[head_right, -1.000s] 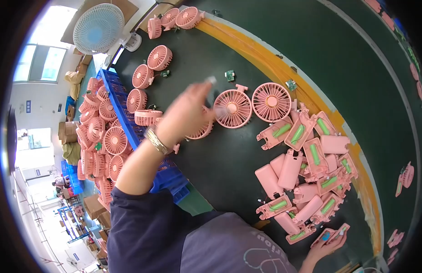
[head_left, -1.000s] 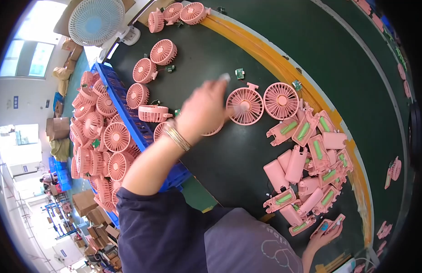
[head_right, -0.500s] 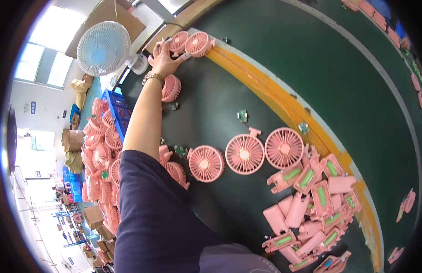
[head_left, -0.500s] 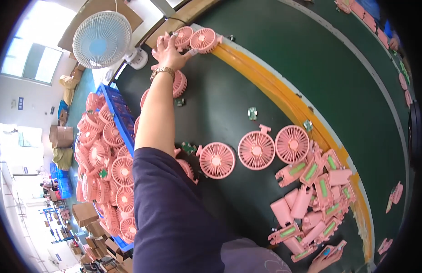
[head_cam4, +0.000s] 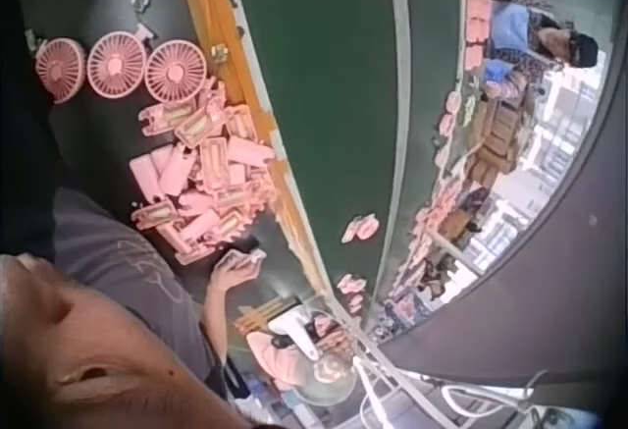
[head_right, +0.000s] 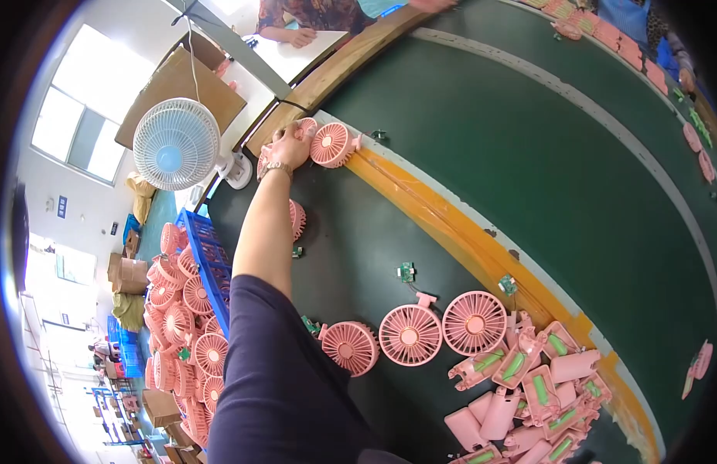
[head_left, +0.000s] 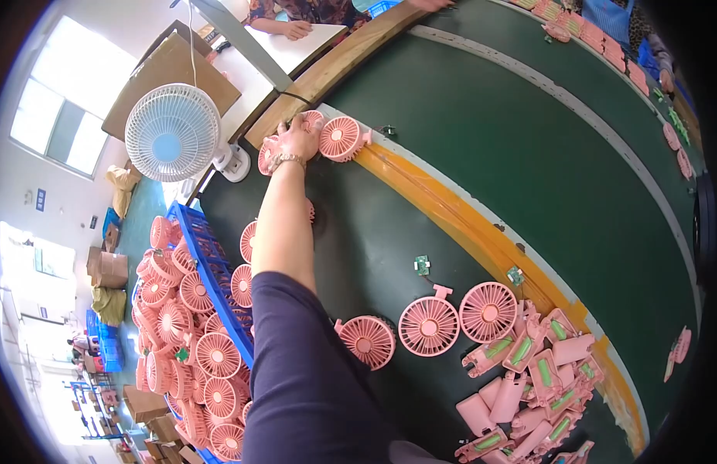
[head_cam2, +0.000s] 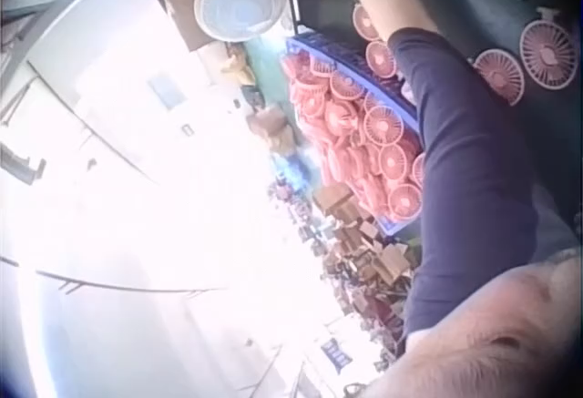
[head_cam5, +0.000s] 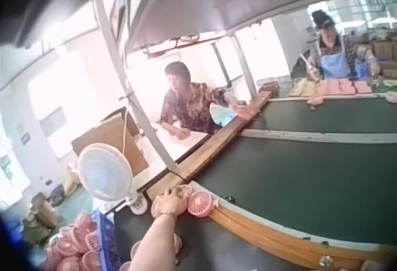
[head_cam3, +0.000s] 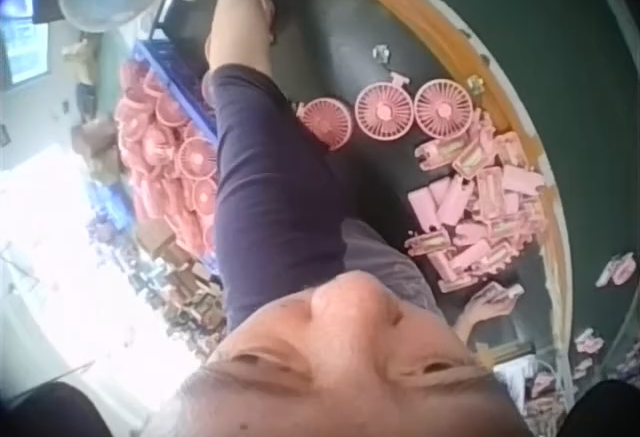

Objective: The person assembles handheld mini fans on a production line by connecting small circuit boards, attaching wiring, and fitting fan heads into plastic casings with batteries by hand.

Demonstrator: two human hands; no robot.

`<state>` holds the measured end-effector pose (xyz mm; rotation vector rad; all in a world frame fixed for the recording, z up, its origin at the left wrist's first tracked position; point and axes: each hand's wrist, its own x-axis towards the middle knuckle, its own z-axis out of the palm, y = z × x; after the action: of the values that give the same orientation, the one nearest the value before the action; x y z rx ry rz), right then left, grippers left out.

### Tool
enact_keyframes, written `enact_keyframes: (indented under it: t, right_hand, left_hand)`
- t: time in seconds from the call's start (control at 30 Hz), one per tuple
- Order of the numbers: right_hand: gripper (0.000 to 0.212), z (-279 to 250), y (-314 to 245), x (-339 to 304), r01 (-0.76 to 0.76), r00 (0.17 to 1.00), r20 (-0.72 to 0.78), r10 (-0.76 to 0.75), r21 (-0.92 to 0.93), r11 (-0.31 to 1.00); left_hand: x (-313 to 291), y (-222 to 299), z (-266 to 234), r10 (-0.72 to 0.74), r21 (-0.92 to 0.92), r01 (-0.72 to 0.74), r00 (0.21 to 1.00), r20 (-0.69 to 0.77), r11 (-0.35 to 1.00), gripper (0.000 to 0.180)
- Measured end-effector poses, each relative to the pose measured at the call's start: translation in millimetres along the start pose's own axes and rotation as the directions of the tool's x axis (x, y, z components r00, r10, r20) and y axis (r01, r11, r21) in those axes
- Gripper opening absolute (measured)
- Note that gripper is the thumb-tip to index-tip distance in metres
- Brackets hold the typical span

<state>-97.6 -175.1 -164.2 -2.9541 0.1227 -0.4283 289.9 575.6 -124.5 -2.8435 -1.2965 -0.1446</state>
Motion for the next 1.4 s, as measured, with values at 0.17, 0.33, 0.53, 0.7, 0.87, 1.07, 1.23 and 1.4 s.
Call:
enact_keyframes:
  t: [0.17, 0.33, 0.53, 0.7, 0.87, 1.07, 1.23, 1.4]
  right_hand:
    - [0.054, 1, 2, -1, 0.04, 0.998, -0.042, -0.042, -0.054, 0.998]
    - [0.054, -1, -4, 3, -0.011, 0.998, -0.064, 0.007, -0.065, 0.998]
    - [0.054, -2, -4, 4, -0.008, 0.997, -0.077, 0.002, -0.073, 0.997]
    - [0.054, -1, -2, 7, 0.027, 0.993, -0.11, -0.034, -0.064, 0.998]
    - [0.052, -1, 51, -20, -0.124, 0.988, 0.117, 0.097, 0.246, 0.961]
    - [0.063, -39, 29, -20, -0.114, 0.988, 0.123, 0.093, 0.169, 0.979]
    - [0.054, -10, 72, -49, -0.33, 0.941, 0.22, 0.259, 0.413, 0.849]
    - [0.05, -21, 78, -40, -0.39, 0.91, 0.299, 0.288, 0.374, 0.841]
  left_hand:
    - [-33, -19, -13, 0.298, -0.052, -0.295, 0.952, 0.066, 0.954, 0.056]
    - [-95, 2, -33, 0.457, -0.106, -0.445, 0.868, 0.195, 0.889, 0.04]
    - [-169, 23, -63, 0.64, -0.19, -0.614, 0.705, 0.304, 0.766, 0.042]
    - [-217, 47, -113, 0.549, -0.082, -0.617, 0.621, 0.559, 0.782, 0.044]
    - [-201, 31, -121, 0.457, 0.002, -0.51, 0.773, 0.439, 0.86, 0.05]
    - [-122, -103, -55, 0.097, 0.08, -0.129, 0.942, 0.321, 0.988, 0.073]
    - [-104, -179, 8, 0.095, -0.008, -0.099, 0.936, 0.338, 0.995, 0.074]
    - [-141, -144, -21, 0.505, 0.027, -0.601, 0.694, 0.513, 0.799, 0.061]
